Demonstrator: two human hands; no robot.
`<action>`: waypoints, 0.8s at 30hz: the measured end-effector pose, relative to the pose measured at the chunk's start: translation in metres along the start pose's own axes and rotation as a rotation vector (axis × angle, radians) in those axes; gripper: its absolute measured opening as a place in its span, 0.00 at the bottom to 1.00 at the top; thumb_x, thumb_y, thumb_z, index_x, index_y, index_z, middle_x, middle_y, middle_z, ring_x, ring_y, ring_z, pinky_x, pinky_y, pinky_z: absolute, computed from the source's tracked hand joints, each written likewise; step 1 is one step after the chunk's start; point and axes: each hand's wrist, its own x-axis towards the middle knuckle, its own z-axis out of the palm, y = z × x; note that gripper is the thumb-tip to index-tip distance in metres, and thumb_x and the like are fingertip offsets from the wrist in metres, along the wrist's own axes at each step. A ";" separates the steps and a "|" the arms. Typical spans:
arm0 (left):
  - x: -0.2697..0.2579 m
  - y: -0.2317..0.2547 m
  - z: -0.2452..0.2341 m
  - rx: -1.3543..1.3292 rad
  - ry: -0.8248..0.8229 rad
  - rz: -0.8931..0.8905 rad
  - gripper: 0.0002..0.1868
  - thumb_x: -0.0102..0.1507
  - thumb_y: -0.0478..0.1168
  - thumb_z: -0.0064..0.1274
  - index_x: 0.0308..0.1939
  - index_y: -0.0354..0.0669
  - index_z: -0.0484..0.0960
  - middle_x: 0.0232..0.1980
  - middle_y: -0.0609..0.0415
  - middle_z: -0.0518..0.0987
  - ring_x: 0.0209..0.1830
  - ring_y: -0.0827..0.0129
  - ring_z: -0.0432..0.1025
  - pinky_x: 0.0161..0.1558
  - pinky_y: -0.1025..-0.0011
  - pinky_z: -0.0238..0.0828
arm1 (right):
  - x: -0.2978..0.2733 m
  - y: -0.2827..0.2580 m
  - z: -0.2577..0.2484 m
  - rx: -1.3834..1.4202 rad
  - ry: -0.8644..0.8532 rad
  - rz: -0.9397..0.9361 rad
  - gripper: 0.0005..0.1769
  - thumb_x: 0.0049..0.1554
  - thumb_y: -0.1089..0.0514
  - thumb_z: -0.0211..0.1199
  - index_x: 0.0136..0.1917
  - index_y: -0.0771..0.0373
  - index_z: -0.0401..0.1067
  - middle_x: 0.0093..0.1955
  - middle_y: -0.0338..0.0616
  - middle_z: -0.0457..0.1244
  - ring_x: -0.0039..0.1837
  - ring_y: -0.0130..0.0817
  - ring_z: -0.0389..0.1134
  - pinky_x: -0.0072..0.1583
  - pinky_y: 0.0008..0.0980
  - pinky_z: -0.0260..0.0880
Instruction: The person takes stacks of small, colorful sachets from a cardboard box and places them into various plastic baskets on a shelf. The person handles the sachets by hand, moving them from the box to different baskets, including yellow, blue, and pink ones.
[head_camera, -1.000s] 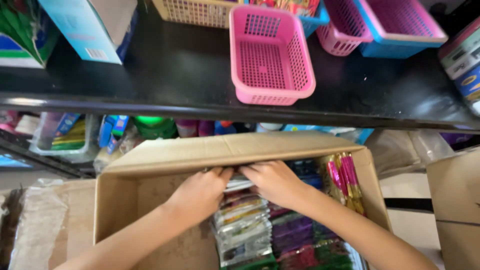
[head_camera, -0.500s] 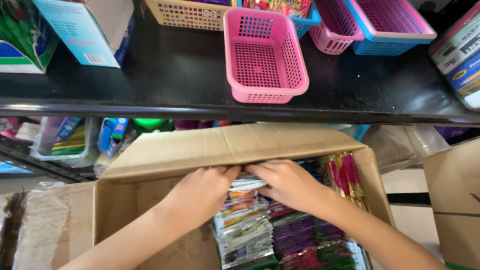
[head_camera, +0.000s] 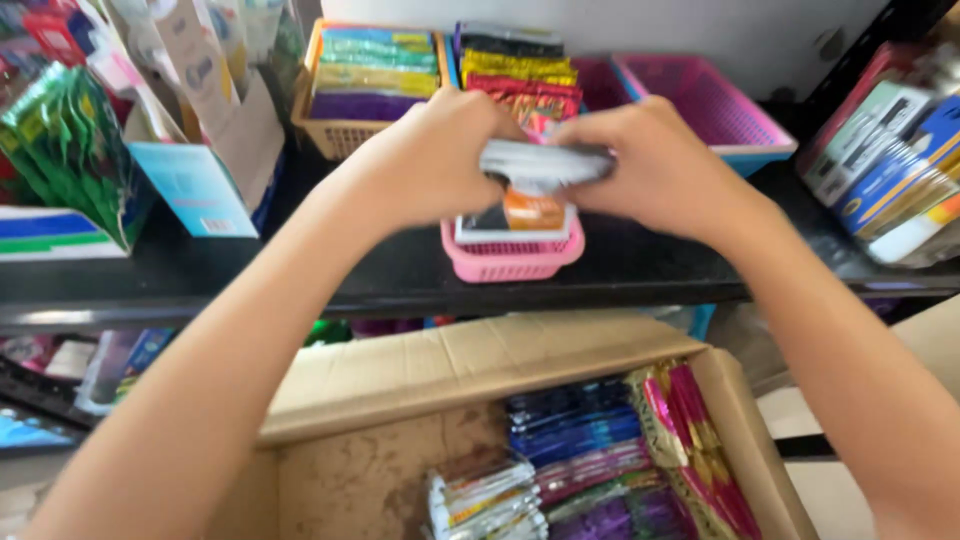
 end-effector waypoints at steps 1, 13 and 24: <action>0.007 -0.016 0.008 0.006 0.006 0.011 0.22 0.46 0.31 0.55 0.44 0.43 0.88 0.36 0.36 0.83 0.40 0.42 0.78 0.45 0.53 0.76 | 0.010 0.018 0.010 -0.010 0.010 -0.003 0.22 0.48 0.57 0.76 0.56 0.61 0.79 0.44 0.53 0.70 0.44 0.43 0.74 0.48 0.37 0.71; 0.024 -0.093 0.086 0.120 0.076 -0.312 0.30 0.52 0.42 0.61 0.59 0.40 0.77 0.48 0.35 0.82 0.48 0.40 0.77 0.49 0.49 0.75 | 0.054 0.108 0.092 0.100 0.093 0.019 0.20 0.45 0.62 0.71 0.52 0.66 0.76 0.46 0.61 0.69 0.52 0.54 0.74 0.50 0.44 0.72; 0.026 -0.057 0.079 0.545 -0.248 -0.498 0.59 0.49 0.63 0.69 0.77 0.54 0.54 0.79 0.45 0.55 0.78 0.39 0.46 0.67 0.34 0.45 | 0.052 0.120 0.131 -0.278 0.099 0.070 0.34 0.49 0.64 0.62 0.70 0.62 0.67 0.67 0.53 0.64 0.67 0.56 0.63 0.60 0.54 0.65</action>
